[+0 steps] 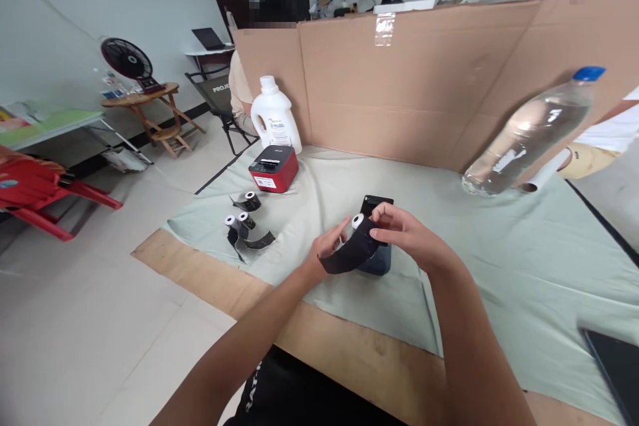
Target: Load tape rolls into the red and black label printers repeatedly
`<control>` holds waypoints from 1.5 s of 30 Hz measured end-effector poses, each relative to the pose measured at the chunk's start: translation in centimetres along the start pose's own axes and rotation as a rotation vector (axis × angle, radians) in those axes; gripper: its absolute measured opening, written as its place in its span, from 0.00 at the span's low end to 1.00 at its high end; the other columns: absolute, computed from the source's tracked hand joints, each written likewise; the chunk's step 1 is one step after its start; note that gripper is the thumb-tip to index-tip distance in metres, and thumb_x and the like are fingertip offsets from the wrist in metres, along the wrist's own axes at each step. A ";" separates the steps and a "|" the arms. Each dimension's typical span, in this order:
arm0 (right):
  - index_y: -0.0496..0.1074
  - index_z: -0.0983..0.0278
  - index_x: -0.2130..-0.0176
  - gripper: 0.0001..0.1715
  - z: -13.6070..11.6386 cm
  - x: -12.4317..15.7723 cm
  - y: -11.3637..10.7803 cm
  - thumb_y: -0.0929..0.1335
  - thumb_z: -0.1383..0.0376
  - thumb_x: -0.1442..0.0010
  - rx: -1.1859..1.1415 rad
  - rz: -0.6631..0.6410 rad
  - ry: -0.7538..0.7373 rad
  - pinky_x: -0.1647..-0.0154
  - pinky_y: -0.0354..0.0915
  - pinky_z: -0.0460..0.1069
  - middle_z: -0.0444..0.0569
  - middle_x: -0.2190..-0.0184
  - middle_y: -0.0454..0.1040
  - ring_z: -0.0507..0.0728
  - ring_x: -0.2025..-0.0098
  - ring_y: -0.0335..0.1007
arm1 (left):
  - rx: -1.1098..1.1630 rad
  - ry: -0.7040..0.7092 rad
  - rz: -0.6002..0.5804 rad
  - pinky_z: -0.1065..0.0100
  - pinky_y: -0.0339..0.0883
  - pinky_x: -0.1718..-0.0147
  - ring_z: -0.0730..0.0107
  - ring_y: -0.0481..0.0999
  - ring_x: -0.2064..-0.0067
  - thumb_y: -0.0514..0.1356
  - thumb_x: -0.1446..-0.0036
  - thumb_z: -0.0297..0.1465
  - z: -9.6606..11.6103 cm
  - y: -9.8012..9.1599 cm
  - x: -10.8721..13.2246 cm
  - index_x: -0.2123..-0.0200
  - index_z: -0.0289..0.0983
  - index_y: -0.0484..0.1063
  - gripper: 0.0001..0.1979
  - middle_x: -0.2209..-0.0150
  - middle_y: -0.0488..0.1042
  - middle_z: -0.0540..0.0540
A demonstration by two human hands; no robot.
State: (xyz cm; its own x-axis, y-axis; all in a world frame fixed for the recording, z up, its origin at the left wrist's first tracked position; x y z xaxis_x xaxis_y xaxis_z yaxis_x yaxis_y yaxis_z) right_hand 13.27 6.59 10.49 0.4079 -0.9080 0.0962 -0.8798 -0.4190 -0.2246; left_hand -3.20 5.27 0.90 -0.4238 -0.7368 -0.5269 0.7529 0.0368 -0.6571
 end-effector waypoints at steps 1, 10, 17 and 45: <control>0.67 0.58 0.62 0.13 0.7 0.1 -0.9 0.71 0.56 0.44 0.101 0.032 0.003 0.59 0.68 0.53 0.50 0.59 0.76 0.61 0.56 0.73 | 0.016 0.022 0.021 0.69 0.74 0.62 0.68 0.76 0.62 0.55 0.33 0.36 0.2 -0.1 0.0 0.27 0.36 0.47 0.36 0.56 0.74 0.44; 0.75 0.62 0.48 0.19 5.5 -2.9 -1.0 0.66 0.74 0.37 0.888 0.166 0.061 0.49 0.64 0.51 0.51 0.51 0.79 0.62 0.47 0.70 | -0.148 0.274 0.022 0.69 0.72 0.64 0.71 0.73 0.63 0.57 0.36 0.27 3.2 0.9 0.1 0.46 0.42 0.77 0.17 0.61 0.69 0.46; 0.75 0.63 0.48 0.19 4.9 -2.7 0.3 0.65 0.75 0.37 1.159 0.187 0.114 0.56 0.59 0.53 0.55 0.55 0.79 0.66 0.51 0.67 | -0.154 0.233 0.017 0.70 0.71 0.66 0.73 0.72 0.65 0.58 0.33 0.31 2.6 1.1 -0.2 0.51 0.41 0.80 0.13 0.62 0.70 0.46; 0.70 0.66 0.43 0.19 2.5 -2.6 -0.9 0.61 0.66 0.30 1.136 0.648 -0.055 0.44 0.59 0.58 0.62 0.45 0.68 0.69 0.43 0.58 | -0.061 0.190 -0.038 0.69 0.74 0.63 0.71 0.75 0.64 0.54 0.30 0.31 3.1 1.5 -0.2 0.41 0.42 0.74 0.18 0.62 0.74 0.46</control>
Point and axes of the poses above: each hand's wrist, its own x-axis away from the middle knuckle, its own y-axis out of the palm, z = x × y, the point moved 7 cm from there along -x, towards the middle knuckle
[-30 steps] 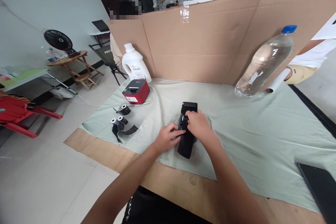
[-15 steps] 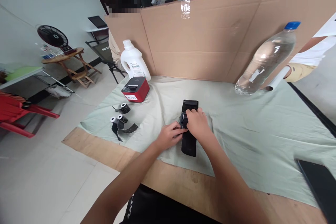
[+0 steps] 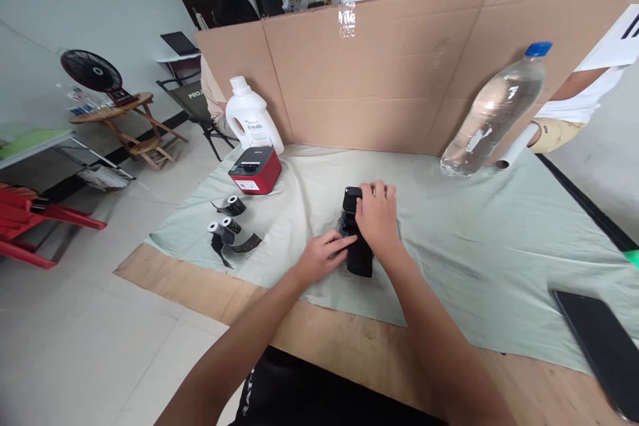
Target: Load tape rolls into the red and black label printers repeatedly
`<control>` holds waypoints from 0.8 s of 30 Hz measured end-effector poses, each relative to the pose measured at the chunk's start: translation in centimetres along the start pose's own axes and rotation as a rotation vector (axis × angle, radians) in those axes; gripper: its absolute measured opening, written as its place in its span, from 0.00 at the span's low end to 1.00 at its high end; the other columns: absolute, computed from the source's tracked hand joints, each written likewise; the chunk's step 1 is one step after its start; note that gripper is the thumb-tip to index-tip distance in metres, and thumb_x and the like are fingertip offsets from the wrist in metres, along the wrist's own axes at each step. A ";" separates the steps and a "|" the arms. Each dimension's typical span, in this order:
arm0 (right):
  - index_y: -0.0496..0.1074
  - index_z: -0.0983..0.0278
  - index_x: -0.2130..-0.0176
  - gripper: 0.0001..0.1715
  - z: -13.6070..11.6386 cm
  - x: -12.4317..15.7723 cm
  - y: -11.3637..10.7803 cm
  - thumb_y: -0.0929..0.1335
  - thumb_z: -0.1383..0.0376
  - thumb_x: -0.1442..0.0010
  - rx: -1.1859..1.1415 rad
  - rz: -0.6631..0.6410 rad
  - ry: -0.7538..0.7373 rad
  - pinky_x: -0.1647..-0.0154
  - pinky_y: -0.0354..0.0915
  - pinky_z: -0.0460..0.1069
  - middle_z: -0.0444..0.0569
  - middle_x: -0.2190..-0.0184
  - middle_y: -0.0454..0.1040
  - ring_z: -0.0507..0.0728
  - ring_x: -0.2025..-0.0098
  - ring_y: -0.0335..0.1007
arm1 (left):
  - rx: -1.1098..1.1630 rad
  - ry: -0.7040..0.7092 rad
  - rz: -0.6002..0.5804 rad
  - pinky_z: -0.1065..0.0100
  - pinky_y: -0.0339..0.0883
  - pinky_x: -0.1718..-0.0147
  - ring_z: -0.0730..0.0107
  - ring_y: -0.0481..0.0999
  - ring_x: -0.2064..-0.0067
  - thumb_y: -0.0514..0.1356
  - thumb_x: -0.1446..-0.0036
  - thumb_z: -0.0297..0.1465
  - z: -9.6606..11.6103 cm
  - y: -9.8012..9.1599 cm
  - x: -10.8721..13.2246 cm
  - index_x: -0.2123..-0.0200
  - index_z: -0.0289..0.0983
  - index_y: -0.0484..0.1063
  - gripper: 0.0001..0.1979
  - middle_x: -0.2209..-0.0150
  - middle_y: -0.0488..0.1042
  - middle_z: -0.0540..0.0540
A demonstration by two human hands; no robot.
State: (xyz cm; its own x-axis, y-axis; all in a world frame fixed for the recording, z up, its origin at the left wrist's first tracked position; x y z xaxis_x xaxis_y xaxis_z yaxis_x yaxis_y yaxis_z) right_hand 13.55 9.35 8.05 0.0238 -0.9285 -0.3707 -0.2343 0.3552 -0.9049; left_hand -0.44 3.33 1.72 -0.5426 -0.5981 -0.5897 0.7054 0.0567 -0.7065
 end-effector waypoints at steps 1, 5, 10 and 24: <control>0.68 0.67 0.40 0.22 0.2 -0.4 -0.2 0.60 0.66 0.29 0.006 0.013 -0.003 0.43 0.58 0.60 0.62 0.43 0.67 0.70 0.41 0.56 | -0.014 0.011 -0.002 0.70 0.74 0.63 0.71 0.75 0.64 0.54 0.30 0.30 0.2 0.0 0.0 0.41 0.43 0.74 0.18 0.62 0.74 0.46; 0.70 0.66 0.44 0.19 0.8 -1.0 0.6 0.61 0.69 0.32 0.022 -0.181 -0.014 0.48 0.60 0.59 0.60 0.46 0.70 0.70 0.44 0.59 | -0.073 0.075 -0.038 0.70 0.71 0.66 0.72 0.74 0.67 0.53 0.31 0.28 1.2 0.2 0.1 0.49 0.41 0.80 0.16 0.68 0.74 0.47; 0.69 0.64 0.52 0.19 0.0 0.9 0.5 0.67 0.75 0.43 -0.020 -0.391 -0.180 0.54 0.61 0.53 0.55 0.52 0.70 0.64 0.52 0.63 | -0.075 0.141 -0.066 0.70 0.69 0.69 0.72 0.73 0.70 0.52 0.30 0.28 2.0 0.1 0.6 0.51 0.38 0.80 0.16 0.73 0.72 0.50; 0.67 0.56 0.38 0.27 2.3 0.8 4.3 0.71 0.58 0.35 -0.350 -0.756 0.141 0.44 0.65 0.50 0.53 0.45 0.60 0.58 0.51 0.70 | 0.004 0.114 -0.135 0.72 0.67 0.70 0.74 0.75 0.72 0.55 0.34 0.27 1.1 0.6 1.2 0.53 0.40 0.82 0.15 0.74 0.76 0.50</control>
Point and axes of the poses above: each hand's wrist, its own x-axis away from the middle knuckle, its own y-axis out of the palm, z = x × y, the point moved 7 cm from there along -x, towards the middle knuckle
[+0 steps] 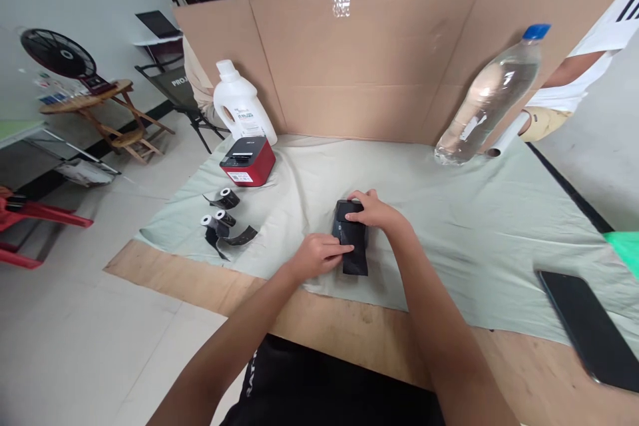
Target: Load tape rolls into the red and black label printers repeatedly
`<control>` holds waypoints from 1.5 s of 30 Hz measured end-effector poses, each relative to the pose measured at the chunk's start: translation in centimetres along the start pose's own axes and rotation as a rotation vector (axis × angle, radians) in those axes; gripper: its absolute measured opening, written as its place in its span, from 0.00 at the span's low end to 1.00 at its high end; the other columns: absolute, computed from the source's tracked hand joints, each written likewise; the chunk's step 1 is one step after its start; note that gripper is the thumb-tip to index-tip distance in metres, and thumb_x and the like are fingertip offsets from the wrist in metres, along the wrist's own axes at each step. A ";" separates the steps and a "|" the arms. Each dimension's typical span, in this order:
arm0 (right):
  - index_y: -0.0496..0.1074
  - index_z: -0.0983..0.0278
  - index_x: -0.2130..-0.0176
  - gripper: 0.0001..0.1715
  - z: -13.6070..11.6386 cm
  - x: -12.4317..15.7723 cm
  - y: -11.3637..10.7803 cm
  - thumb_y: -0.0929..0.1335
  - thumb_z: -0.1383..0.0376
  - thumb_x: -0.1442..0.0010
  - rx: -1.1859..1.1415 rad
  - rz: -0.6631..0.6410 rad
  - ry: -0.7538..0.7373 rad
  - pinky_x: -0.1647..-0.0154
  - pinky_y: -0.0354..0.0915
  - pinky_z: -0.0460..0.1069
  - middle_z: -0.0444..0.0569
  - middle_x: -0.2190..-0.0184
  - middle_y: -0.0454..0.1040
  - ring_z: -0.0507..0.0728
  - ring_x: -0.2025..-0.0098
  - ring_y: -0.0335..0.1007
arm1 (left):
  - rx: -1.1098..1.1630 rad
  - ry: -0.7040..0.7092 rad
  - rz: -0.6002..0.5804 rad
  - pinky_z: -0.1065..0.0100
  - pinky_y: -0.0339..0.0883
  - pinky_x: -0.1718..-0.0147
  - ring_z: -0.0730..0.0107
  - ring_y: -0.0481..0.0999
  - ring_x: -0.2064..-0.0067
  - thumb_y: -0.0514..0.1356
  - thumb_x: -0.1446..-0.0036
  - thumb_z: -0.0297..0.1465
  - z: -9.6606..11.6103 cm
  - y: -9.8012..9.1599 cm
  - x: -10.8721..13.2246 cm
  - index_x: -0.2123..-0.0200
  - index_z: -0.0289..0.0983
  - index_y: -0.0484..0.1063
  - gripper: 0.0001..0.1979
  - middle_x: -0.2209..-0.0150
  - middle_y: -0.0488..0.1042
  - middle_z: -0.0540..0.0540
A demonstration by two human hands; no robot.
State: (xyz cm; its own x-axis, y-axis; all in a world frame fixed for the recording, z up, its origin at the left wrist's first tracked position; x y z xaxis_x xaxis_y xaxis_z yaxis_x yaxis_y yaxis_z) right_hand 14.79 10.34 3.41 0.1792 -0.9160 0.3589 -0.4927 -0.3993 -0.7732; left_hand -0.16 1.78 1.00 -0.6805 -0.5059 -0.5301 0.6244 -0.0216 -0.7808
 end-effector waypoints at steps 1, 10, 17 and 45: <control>0.67 0.56 0.38 0.28 0.1 -0.1 -0.1 0.72 0.57 0.35 -0.013 -0.012 0.015 0.45 0.66 0.50 0.53 0.45 0.60 0.57 0.53 0.71 | 0.012 0.001 0.001 0.72 0.67 0.71 0.74 0.75 0.72 0.55 0.34 0.27 -0.1 0.1 0.1 0.53 0.40 0.82 0.15 0.74 0.76 0.50; 0.68 0.58 0.38 0.30 -0.3 0.7 -0.1 0.72 0.58 0.37 -0.041 0.039 0.079 0.62 0.71 0.50 0.58 0.39 0.59 0.55 0.64 0.72 | 0.049 0.030 0.074 0.72 0.66 0.73 0.74 0.73 0.74 0.54 0.37 0.24 0.2 -0.2 0.1 0.53 0.37 0.81 0.16 0.73 0.77 0.49; 0.62 0.66 0.32 0.43 0.5 1.3 -1.5 0.72 0.51 0.38 -0.094 0.139 0.029 0.54 0.71 0.53 0.64 0.38 0.67 0.65 0.50 0.73 | 0.040 0.005 0.030 0.72 0.67 0.71 0.75 0.73 0.73 0.54 0.37 0.23 0.0 -0.4 0.2 0.50 0.38 0.79 0.18 0.71 0.77 0.49; 0.64 0.61 0.32 0.47 20.8 9.7 -11.5 0.69 0.43 0.43 0.138 0.744 0.538 0.48 0.63 0.70 0.69 0.42 0.66 0.79 0.46 0.69 | -0.186 -0.174 -0.504 0.46 0.41 0.27 0.53 0.45 0.24 0.44 0.27 0.49 1.6 4.1 1.6 0.26 0.40 0.50 0.33 0.24 0.43 0.44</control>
Point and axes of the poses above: each hand's wrist, its own x-axis away from the middle knuckle, its own y-axis out of the palm, z = x × y, the point moved 7 cm from there along -x, towards the middle knuckle
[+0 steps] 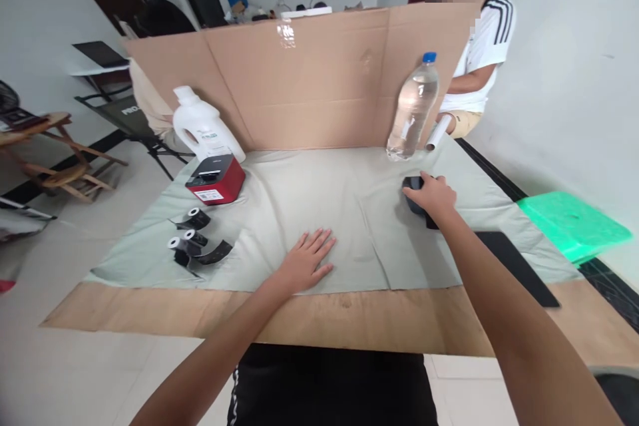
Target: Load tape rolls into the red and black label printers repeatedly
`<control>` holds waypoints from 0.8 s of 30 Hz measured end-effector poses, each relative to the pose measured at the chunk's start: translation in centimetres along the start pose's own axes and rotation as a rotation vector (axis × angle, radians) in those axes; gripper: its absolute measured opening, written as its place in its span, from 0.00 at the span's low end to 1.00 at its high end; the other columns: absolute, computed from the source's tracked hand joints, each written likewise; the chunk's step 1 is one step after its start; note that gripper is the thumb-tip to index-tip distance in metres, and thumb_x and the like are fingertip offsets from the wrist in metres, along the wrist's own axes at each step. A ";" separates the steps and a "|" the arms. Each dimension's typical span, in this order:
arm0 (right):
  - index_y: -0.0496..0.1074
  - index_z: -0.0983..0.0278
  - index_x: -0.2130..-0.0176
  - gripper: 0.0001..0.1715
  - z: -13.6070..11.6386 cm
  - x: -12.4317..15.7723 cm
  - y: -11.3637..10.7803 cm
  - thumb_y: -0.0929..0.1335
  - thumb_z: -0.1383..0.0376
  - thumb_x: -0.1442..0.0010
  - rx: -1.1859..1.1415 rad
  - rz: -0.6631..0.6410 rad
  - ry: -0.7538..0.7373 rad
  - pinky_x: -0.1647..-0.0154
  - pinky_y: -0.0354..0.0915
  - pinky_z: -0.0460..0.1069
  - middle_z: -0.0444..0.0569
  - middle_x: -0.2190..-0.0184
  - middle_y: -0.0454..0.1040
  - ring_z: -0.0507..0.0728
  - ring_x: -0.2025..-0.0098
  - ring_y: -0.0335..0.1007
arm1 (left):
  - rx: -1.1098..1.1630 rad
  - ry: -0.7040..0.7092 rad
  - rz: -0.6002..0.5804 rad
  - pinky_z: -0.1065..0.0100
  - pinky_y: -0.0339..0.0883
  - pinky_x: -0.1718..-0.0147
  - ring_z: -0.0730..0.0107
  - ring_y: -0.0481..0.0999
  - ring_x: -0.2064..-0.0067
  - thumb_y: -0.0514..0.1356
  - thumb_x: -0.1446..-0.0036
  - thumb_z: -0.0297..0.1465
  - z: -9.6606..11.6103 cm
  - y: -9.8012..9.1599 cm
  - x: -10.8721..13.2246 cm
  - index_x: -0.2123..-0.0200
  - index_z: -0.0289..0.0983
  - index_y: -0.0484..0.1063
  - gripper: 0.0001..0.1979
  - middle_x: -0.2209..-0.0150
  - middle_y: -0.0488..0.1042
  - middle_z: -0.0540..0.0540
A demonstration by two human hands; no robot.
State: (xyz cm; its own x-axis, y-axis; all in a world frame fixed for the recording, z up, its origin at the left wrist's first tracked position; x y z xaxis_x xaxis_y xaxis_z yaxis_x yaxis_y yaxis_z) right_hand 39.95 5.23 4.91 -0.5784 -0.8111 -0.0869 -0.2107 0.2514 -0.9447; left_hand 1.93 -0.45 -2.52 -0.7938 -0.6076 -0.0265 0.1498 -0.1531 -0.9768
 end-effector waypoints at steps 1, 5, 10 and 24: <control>0.64 0.60 0.31 0.48 0.4 -0.2 0.4 0.69 0.42 0.43 -0.004 -0.005 0.009 0.49 0.63 0.72 0.69 0.41 0.66 0.81 0.46 0.69 | 0.013 0.002 0.012 0.45 0.41 0.27 0.53 0.44 0.24 0.45 0.28 0.49 0.1 -0.1 0.1 0.26 0.40 0.50 0.33 0.24 0.43 0.44; 0.63 0.66 0.31 0.53 0.7 -0.5 1.6 0.69 0.40 0.43 0.076 0.004 0.045 0.50 0.59 0.76 0.77 0.39 0.63 0.89 0.44 0.65 | 0.075 0.045 0.044 0.44 0.41 0.27 0.52 0.43 0.23 0.47 0.28 0.49 1.2 -0.7 1.3 0.26 0.41 0.49 0.33 0.25 0.46 0.45; 0.60 0.69 0.30 0.46 -7.5 3.0 1.8 0.67 0.48 0.37 0.276 0.303 -0.372 0.40 0.51 0.73 0.77 0.31 0.53 0.84 0.35 0.56 | 0.265 0.177 0.064 0.52 0.55 0.30 0.55 0.60 0.28 0.54 0.31 0.48 2.2 -2.8 3.9 0.31 0.43 0.62 0.29 0.30 0.62 0.44; 0.54 0.68 0.30 0.42 -48.7 16.2 14.0 0.67 0.58 0.37 -0.540 -0.333 -0.814 0.36 0.61 0.57 0.59 0.33 0.65 0.61 0.33 0.61 | 0.594 -1.005 0.893 0.59 0.65 0.42 0.52 0.77 0.44 0.63 0.46 0.29 -36.2 -20.3 14.3 0.48 0.30 0.75 0.21 0.48 0.79 0.34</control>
State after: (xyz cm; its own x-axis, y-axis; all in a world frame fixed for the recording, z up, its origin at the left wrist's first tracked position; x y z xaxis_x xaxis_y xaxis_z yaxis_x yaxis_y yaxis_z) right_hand -10.74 21.29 5.67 0.2407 -0.9443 -0.2246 -0.7050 -0.0110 -0.7091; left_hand -33.83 22.16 9.26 0.3882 -0.9071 -0.1628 0.7719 0.4165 -0.4803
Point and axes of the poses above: each hand's wrist, its own x-axis away from the middle knuckle, its own y-axis out of the palm, z = x × y, the point moved 7 cm from there along -x, towards the middle knuckle
